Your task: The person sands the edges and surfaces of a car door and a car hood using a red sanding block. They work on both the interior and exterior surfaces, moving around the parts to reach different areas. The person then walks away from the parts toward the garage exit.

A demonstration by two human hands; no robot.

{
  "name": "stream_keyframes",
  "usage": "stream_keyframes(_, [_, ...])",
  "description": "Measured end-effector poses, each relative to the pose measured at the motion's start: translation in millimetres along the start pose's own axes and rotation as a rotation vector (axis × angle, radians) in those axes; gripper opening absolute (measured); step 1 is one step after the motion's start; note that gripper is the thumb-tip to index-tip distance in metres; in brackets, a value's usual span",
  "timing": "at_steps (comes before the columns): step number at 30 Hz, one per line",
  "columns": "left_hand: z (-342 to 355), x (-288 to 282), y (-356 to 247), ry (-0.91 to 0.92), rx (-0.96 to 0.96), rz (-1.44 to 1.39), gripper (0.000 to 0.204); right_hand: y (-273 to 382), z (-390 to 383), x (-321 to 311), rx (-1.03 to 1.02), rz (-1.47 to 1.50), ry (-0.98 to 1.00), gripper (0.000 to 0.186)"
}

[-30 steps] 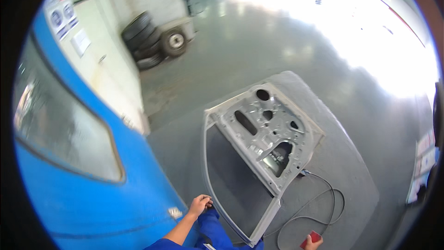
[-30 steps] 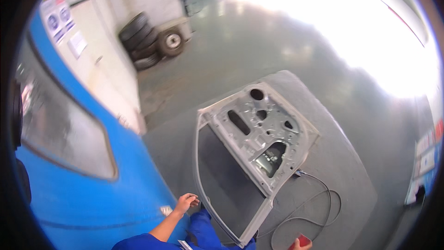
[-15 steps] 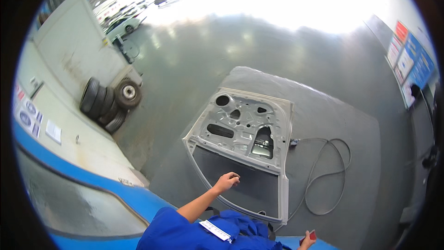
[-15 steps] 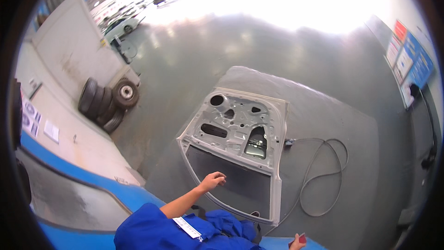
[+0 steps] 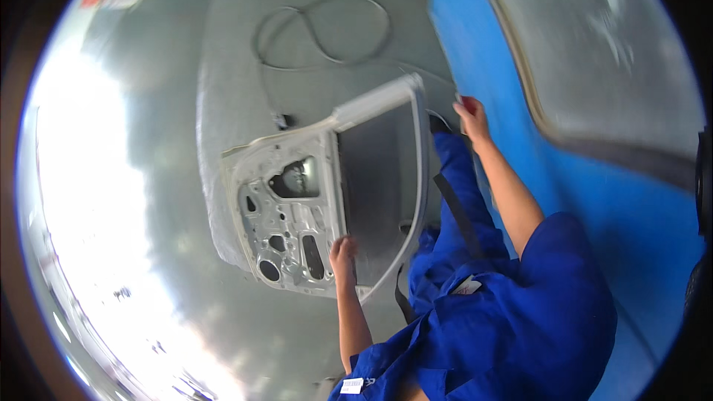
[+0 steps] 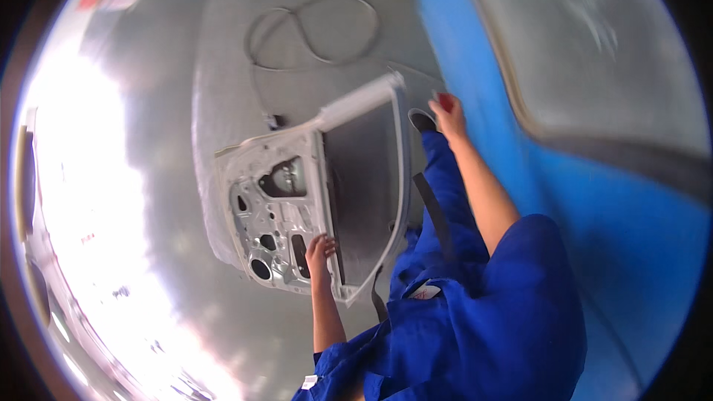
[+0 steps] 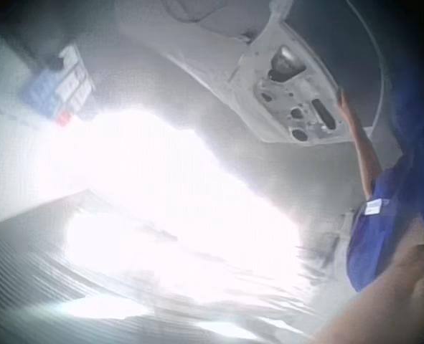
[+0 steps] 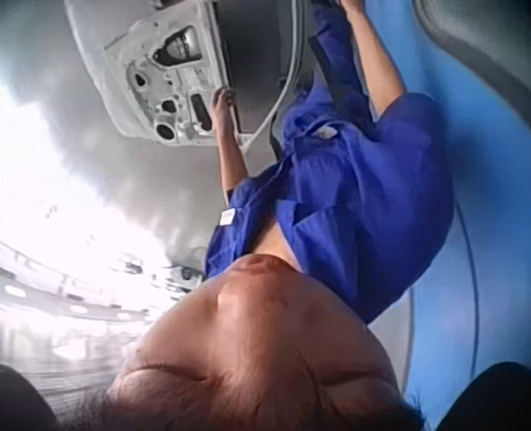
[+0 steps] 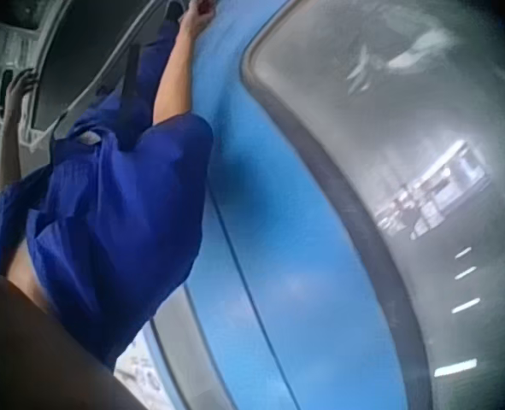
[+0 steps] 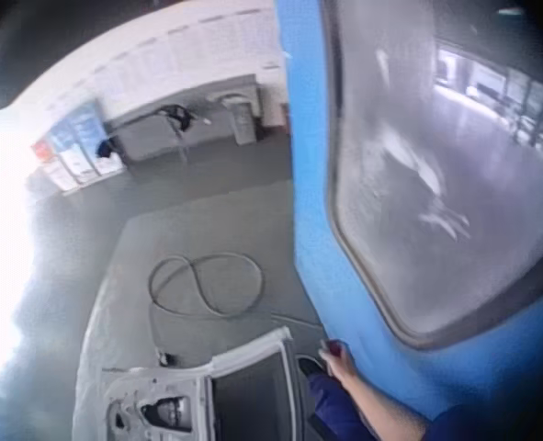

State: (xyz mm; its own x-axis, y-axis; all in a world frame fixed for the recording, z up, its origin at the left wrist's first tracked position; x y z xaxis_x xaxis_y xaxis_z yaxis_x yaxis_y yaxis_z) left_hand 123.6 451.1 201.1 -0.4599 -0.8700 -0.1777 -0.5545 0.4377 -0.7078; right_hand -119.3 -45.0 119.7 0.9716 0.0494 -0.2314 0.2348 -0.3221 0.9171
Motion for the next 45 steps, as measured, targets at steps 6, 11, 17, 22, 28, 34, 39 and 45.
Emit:
stream_keyframes(6, [53.2, 97.4, 85.7, 0.283, 0.010, 0.402, 0.026, -143.7, -117.8, -27.5, 0.175, 0.206, 0.031, 0.040])
stream_keyframes(11, [122.8, 200.4, 130.9, 0.362, 0.072, 0.548, 0.034, -198.5, -165.4, 25.1, 0.132, 0.285, -0.075, 0.040])
stream_keyframes(17, [183.8, 306.2, 130.2, 0.317, -0.150, 0.226, 0.061, -186.4, -177.6, 35.1, -0.118, 0.026, -0.299, 0.017])
stream_keyframes(22, [176.5, 342.3, 151.3, 0.539, -0.425, -0.076, 0.061, -186.4, -170.3, 37.6, -0.157, -0.072, -0.208, 0.019])
stream_keyframes(28, [167.4, 317.6, 173.1, 0.368, -0.454, -0.110, 0.050, -147.4, -75.7, 67.0, -0.313, -0.023, -0.298, 0.018])
stream_keyframes(34, [161.9, 322.8, 169.6, 0.527, -0.442, -0.100, 0.056, -99.4, 44.7, 119.8, -0.479, 0.078, -0.228, 0.015])
stream_keyframes(39, [156.3, 342.5, 150.1, 0.567, -0.376, -0.094, 0.079, -146.1, -57.5, 76.9, -0.346, -0.015, 0.012, 0.011])
stream_keyframes(45, [153.3, 341.2, 147.7, 0.630, -0.292, -0.130, 0.089, -168.9, -131.8, 57.1, -0.374, -0.087, 0.052, 0.011])
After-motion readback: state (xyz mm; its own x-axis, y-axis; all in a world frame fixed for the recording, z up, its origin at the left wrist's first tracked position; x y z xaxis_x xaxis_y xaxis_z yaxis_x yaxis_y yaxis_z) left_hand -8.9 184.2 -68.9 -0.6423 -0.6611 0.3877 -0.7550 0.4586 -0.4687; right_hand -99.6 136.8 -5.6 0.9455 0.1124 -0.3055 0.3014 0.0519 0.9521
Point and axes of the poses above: each hand's wrist, its own z-axis towards the middle knuckle, its own x-axis out of the palm, y = z × x, the point moved 9 cm from there along z, towards the middle knuckle, and after that the axes turned 8 degrees about -y, right-handed, at the moved point
